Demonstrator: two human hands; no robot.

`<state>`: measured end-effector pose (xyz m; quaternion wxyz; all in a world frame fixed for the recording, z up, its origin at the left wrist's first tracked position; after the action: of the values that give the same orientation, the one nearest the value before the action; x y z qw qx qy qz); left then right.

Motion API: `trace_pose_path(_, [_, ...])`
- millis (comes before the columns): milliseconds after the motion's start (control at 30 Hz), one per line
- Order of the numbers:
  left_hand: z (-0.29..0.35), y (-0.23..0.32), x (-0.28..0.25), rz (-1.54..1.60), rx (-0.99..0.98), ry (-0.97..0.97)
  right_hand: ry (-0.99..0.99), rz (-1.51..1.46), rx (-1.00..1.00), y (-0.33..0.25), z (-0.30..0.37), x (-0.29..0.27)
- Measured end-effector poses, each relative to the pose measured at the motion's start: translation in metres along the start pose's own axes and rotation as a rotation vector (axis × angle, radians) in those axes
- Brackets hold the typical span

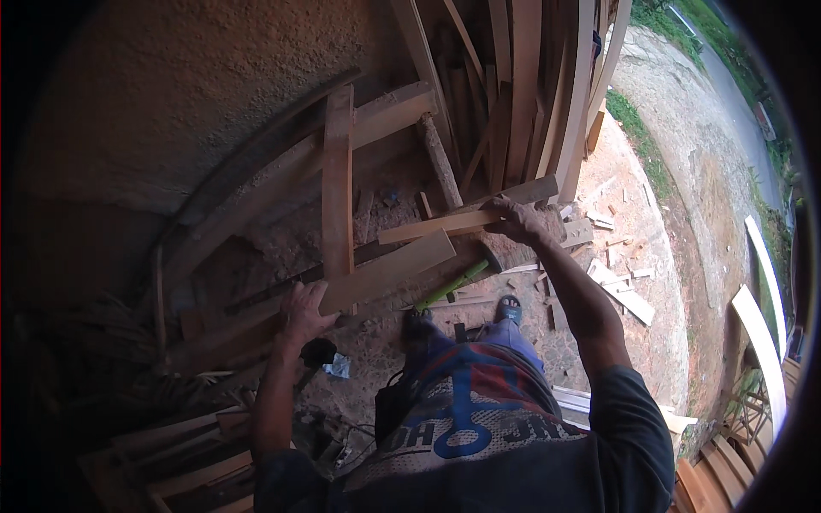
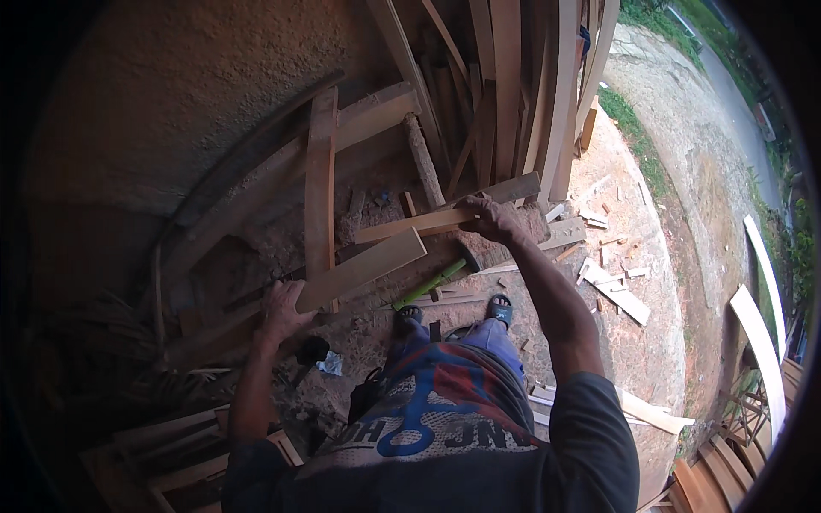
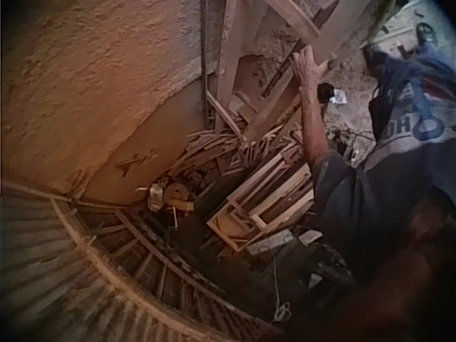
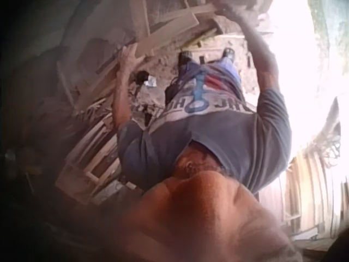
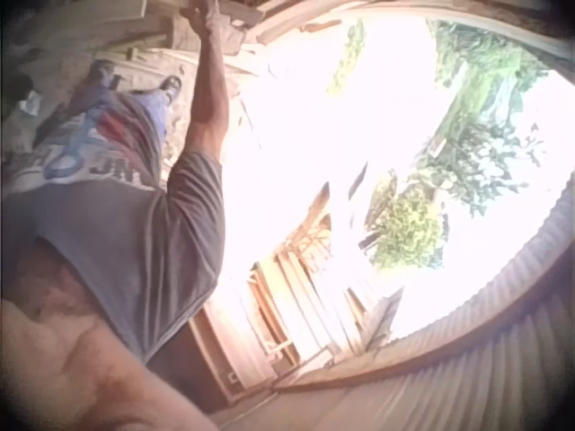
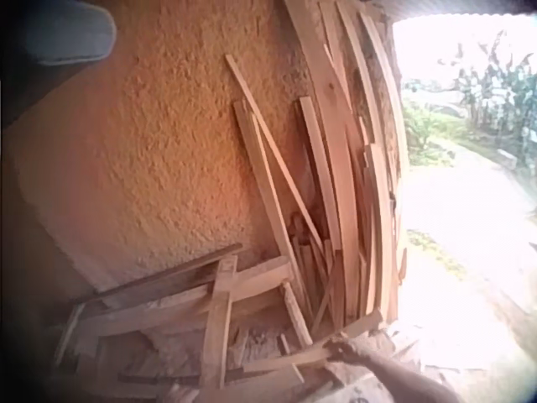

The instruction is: The person hammers nails into a wooden frame structure using a hammer. They repeatedly pick up small wooden blocks and nail them to the frame, occasionally walking to retrieve more materials from a cluttered workshop floor.

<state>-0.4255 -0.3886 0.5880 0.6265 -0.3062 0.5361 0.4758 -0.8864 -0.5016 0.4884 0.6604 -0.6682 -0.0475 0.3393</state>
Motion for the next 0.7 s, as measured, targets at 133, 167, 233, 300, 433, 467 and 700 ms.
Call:
trace_pose_path(133, [-0.002,0.007,-0.008,-0.009,-0.041,-0.054,-0.091,-0.041,-0.165,0.003,-0.017,0.028])
trace_pose_path(167, [-0.004,0.011,-0.009,-0.009,-0.051,-0.064,-0.117,-0.03,-0.18,0.006,-0.018,0.032])
trace_pose_path(233, [-0.004,0.011,-0.009,-0.017,-0.059,-0.069,-0.116,-0.092,-0.185,0.01,-0.021,0.05])
trace_pose_path(300, [-0.002,0.012,-0.003,-0.021,-0.059,-0.058,-0.168,-0.2,-0.099,0.008,-0.02,0.068])
trace_pose_path(433, [-0.007,0.014,0.003,0.009,-0.042,-0.107,-0.247,-0.327,-0.121,0.022,-0.024,0.092])
trace_pose_path(467, [-0.008,0.013,0.007,0.008,-0.037,-0.112,-0.257,-0.22,-0.137,0.02,-0.026,0.095])
trace_pose_path(700, [-0.008,0.01,0.019,0.066,0.003,-0.067,-0.026,0.019,-0.223,0.009,-0.019,0.089])
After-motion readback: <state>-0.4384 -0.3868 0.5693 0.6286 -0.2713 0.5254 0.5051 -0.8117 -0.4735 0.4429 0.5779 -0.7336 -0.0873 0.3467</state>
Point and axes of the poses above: each hand's wrist, its own z-axis away from the middle knuckle, its own x-axis out of the palm, y = z × x, the point moved 5 cm from there along -z, towards the middle knuckle, and after that the axes turned 7 degrees about -y, right-handed, at the moved point
